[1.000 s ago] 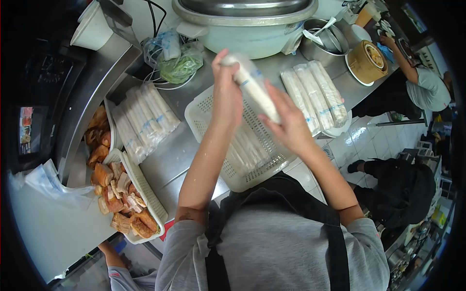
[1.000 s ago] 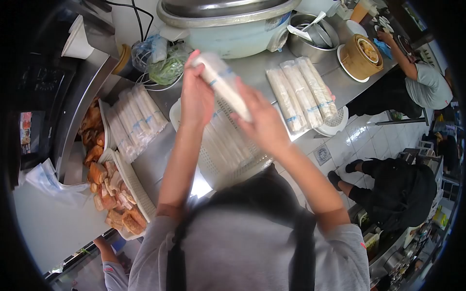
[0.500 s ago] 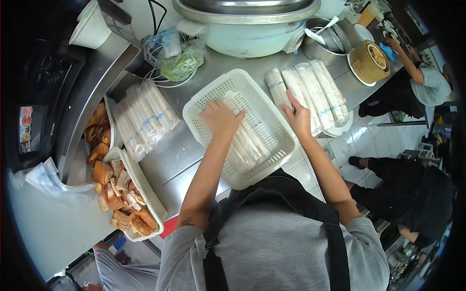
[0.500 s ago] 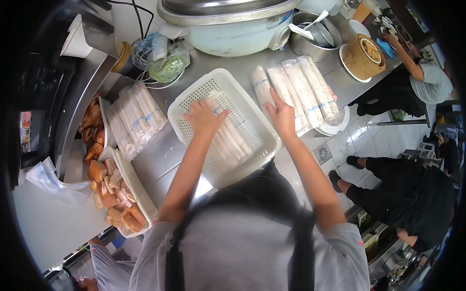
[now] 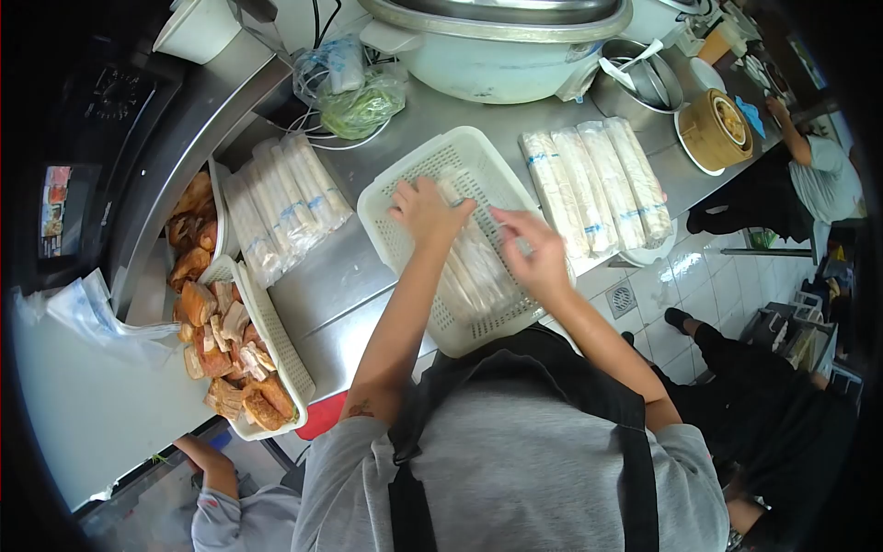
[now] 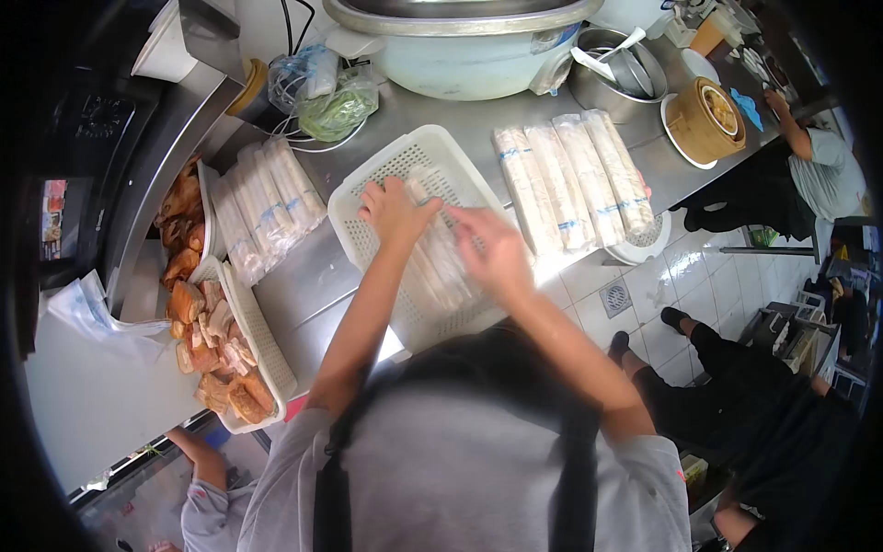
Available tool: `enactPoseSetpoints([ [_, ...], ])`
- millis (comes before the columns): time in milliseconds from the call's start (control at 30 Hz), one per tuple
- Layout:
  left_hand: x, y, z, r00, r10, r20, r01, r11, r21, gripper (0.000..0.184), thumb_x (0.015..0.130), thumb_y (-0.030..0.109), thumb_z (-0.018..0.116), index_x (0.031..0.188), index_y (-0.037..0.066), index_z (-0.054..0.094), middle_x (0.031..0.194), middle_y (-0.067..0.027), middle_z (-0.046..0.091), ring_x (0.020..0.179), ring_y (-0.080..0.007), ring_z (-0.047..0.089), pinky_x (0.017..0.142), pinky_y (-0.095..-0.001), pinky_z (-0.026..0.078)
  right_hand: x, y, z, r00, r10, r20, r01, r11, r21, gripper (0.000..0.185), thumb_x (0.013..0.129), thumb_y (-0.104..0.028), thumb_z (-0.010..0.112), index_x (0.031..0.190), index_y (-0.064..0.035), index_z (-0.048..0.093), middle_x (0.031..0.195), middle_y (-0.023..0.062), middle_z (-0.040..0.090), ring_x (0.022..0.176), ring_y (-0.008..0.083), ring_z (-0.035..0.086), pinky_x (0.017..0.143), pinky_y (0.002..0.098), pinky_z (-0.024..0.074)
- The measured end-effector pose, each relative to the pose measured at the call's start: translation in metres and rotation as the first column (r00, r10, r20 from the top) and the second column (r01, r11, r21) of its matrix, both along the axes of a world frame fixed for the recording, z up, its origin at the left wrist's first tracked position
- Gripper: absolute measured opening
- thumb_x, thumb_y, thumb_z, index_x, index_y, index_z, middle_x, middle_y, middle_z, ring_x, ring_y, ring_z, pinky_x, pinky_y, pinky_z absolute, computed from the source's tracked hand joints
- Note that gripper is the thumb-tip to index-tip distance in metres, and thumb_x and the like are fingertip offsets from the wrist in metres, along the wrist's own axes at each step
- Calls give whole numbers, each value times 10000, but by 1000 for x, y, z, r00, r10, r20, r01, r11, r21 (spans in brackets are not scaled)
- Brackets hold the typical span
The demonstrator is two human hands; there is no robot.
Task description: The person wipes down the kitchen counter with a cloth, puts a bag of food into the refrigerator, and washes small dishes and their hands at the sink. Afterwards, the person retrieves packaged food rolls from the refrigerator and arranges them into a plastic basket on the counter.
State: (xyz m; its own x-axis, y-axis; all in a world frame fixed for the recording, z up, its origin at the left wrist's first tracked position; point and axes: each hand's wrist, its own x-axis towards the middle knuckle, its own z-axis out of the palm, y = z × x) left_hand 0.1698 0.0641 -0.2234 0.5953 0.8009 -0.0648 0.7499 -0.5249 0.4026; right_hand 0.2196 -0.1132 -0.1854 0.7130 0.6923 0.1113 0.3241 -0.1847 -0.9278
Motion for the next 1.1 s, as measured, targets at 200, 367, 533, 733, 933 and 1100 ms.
enactPoseSetpoints([
  [200,-13,-9,17,824,-16,566,124,980,-153,522,570,265,815,914,69,474,973,-115,490,973,-246,485,850,-395,386,-10,25,-65,983,134,-124,-149,981,-126,743,799,-342,737,1378,-9,411,1176,205,605,1089,289,593,930,360,452],
  [367,-20,-5,45,663,64,746,339,863,-376,494,584,139,824,862,88,419,853,-26,502,833,-126,506,740,-258,433,-13,28,-49,858,273,-435,-278,959,52,674,790,-410,748,1288,-19,519,1108,162,649,1025,240,622,907,361,463],
  [533,-14,4,88,527,48,848,524,767,-370,414,701,169,794,985,67,510,964,-35,572,907,-133,553,797,-287,461,-11,28,-2,823,191,-535,-188,980,62,511,816,-313,752,1197,-16,585,1002,85,686,884,134,632,802,298,497],
  [733,-17,49,87,862,-152,483,373,836,-403,526,846,340,655,1237,16,516,1166,-133,596,1105,-256,553,953,-367,414,58,-1,43,924,-291,-247,298,955,-9,459,849,-344,710,1157,-26,591,932,106,696,836,167,658,752,306,509],
  [933,-20,21,-22,914,-240,-326,336,900,278,656,737,423,709,1167,-33,514,1123,-189,527,1100,-337,463,980,-432,331,146,-44,-34,909,-319,268,405,831,-383,638,825,-507,665,1262,-56,549,883,242,683,869,357,673,779,412,504],
  [1100,-23,33,-28,952,-275,-137,301,925,231,643,632,431,755,1033,-18,526,1045,-170,513,1055,-332,452,985,-432,294,133,-39,-58,785,-233,574,524,744,-415,671,797,-517,681,1291,-81,551,1030,218,607,998,363,581,859,433,461],
])
